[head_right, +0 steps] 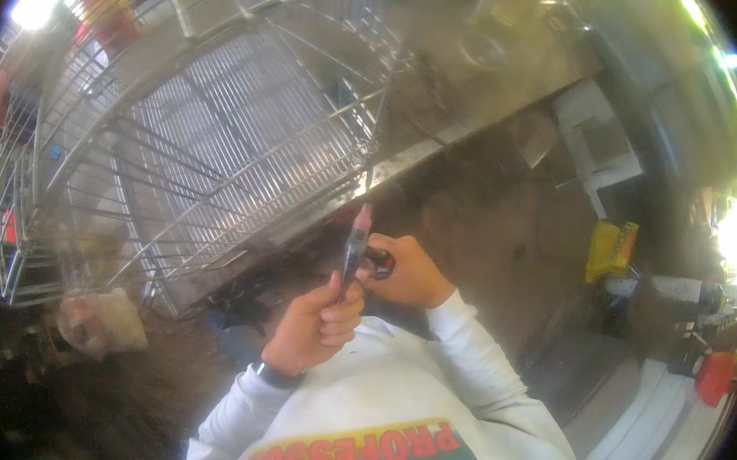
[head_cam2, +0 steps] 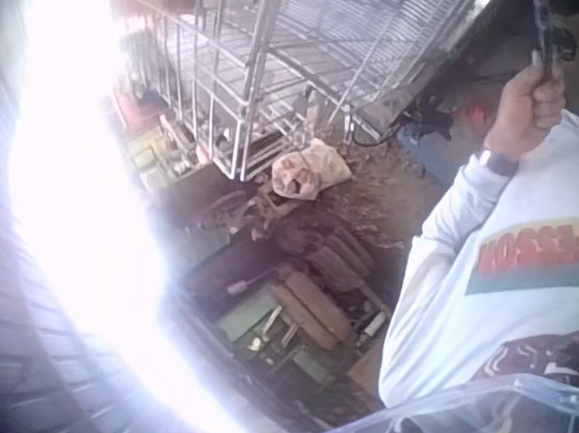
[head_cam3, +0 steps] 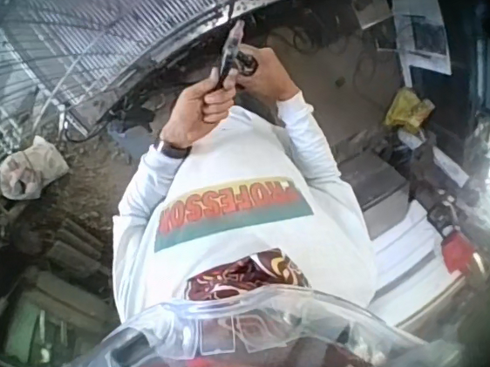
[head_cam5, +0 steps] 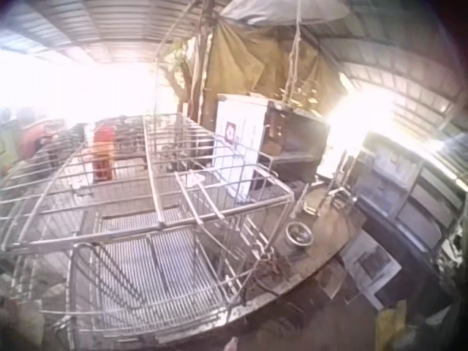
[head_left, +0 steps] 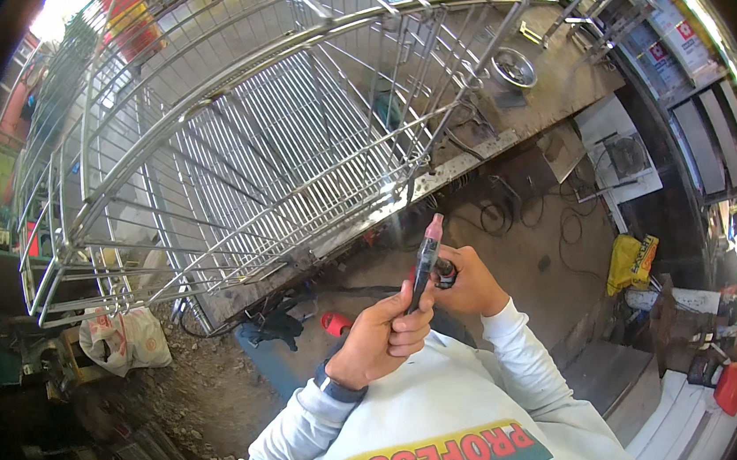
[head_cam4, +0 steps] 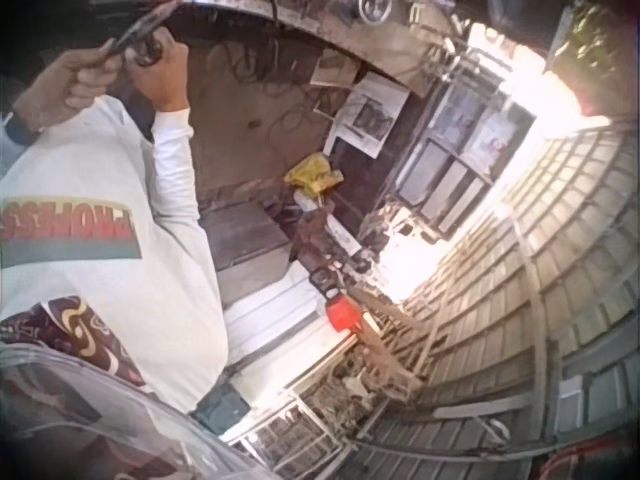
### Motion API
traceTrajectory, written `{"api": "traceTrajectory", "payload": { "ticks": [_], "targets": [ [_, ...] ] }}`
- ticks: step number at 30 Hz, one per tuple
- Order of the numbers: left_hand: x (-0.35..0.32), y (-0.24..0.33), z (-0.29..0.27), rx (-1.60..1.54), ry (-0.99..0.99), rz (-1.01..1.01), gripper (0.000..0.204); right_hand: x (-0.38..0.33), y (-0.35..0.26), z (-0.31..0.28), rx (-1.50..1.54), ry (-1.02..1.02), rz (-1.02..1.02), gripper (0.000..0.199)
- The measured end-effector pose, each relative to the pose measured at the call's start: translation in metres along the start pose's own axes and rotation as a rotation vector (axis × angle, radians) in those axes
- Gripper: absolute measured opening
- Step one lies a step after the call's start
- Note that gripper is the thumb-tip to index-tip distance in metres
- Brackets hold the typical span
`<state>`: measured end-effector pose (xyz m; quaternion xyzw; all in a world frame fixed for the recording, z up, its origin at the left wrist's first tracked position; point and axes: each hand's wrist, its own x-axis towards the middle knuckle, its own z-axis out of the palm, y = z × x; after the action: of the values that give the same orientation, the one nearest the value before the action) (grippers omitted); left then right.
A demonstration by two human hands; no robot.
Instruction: The person welds a metal wire cage using a handheld welding torch. They position small metal rods against the cage frame and apply the torch to create welds at multiple joints. The person repeatedly picks up rods, aligns them, and welds them into place.
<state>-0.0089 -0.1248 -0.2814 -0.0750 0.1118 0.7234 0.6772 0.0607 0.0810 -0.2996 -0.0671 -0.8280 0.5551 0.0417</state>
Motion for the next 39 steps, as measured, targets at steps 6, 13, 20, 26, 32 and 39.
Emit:
{"api": "traceTrajectory", "payload": {
  "ticks": [6,13,20,26,32,39],
  "targets": [
    [0.005,0.008,0.011,0.643,0.187,0.031,0.043,-0.017,0.011,-0.014,0.122,-0.149,0.146,0.026],
    [0.038,-0.004,0.017,0.564,0.27,0.194,0.034,-0.042,0.025,-0.004,0.414,0.189,0.175,0.046],
    [0.054,-0.026,-0.001,0.988,0.334,0.433,0.025,-0.064,-0.039,-0.03,0.673,-0.053,0.557,0.034],
    [0.044,-0.012,-0.039,0.971,0.41,0.524,0.03,-0.069,-0.068,-0.049,0.615,-0.095,0.669,0.033],
    [0.062,-0.021,-0.036,1.234,0.086,0.489,0.04,-0.067,-0.075,-0.07,1.075,-0.107,0.438,0.04],
    [0.08,-0.02,0.029,1.58,0.389,0.649,0.06,-0.085,0.039,0.011,0.492,0.298,0.204,0.056]
  ]
}}
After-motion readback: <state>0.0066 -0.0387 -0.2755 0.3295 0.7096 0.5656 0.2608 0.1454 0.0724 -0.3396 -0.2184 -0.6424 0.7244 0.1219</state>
